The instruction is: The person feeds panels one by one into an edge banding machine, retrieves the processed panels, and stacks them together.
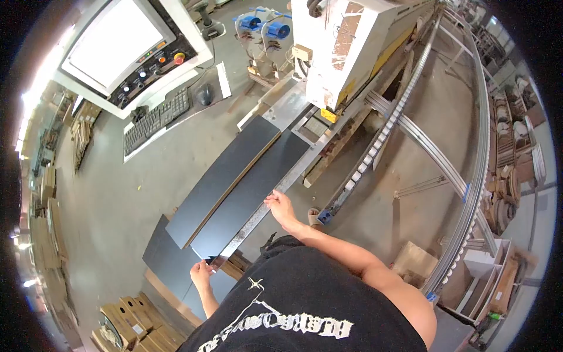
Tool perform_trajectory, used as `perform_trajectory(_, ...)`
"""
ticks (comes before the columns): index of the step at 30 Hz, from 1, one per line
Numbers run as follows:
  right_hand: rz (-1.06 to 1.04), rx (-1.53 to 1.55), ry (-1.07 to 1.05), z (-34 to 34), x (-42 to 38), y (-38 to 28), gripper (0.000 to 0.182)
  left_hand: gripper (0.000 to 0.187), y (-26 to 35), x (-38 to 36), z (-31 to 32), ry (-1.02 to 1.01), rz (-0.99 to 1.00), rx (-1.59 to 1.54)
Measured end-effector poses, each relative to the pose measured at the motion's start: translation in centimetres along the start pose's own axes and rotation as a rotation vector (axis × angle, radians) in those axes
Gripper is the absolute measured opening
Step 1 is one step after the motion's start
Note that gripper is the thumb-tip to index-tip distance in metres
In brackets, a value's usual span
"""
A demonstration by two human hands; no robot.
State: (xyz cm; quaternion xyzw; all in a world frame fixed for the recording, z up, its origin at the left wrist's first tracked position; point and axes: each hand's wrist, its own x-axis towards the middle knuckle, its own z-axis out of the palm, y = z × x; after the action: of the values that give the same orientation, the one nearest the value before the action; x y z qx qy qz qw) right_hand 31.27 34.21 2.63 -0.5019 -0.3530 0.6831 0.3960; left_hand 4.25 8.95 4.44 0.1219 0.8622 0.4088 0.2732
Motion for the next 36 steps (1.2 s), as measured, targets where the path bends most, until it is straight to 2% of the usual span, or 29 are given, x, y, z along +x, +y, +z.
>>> perform_trajectory(7, -0.054, -0.086, 0.03, -1.8, 2.6, -0.9, 0.016, 0.034, 1.5, 0.9, 1.3, -0.134, -0.02, 0.032)
perform_trajectory(8, -0.03, -0.112, 0.021, -2.3, 3.1, -1.4, 0.021, 0.035, 1.7, 1.3, 2.0, -0.169, -0.013, 0.028)
perform_trajectory(10, 0.023, -0.161, 0.018, -2.9, 3.4, -2.1, 0.046, 0.037, 3.9, 0.3, 2.9, -0.192, -0.027, -0.039)
perform_trajectory(11, 0.034, -0.083, 0.041, -3.0, 3.8, -2.3, 0.045, 0.037, 4.0, 0.4, 3.4, -0.212, -0.035, -0.035)
perform_trajectory(14, 0.063, -0.189, 0.048, -3.9, 4.8, -3.1, 0.047, 0.036, 4.2, 0.8, 4.3, -0.254, -0.038, -0.066)
perform_trajectory(19, 0.0, -0.317, 0.068, -4.3, 5.1, -3.7, 0.017, 0.034, 4.7, 1.1, 4.5, -0.299, -0.08, -0.066)
perform_trajectory(21, -0.039, -0.337, 0.064, -4.7, 5.4, -3.3, 0.013, 0.033, 5.1, 1.0, 4.6, -0.326, -0.095, -0.108)
perform_trajectory(26, -0.163, -0.172, 0.177, -4.5, 7.0, -1.1, 0.014, 0.029, 6.2, 0.8, 5.0, -0.332, -0.157, -0.094)
perform_trajectory(30, -0.145, -0.217, 0.214, -6.3, 9.4, -1.1, 0.014, 0.025, 7.9, 0.0, 6.9, -0.417, -0.183, -0.183)
perform_trajectory(33, -0.076, -0.282, 0.183, -9.0, 10.7, -4.4, 0.018, 0.025, 8.9, 0.5, 9.6, -0.505, -0.181, -0.218)
perform_trajectory(36, -0.108, -0.055, 0.187, -11.5, 13.1, -6.9, 0.017, 0.027, 11.6, 0.0, 12.8, -0.613, -0.181, -0.23)
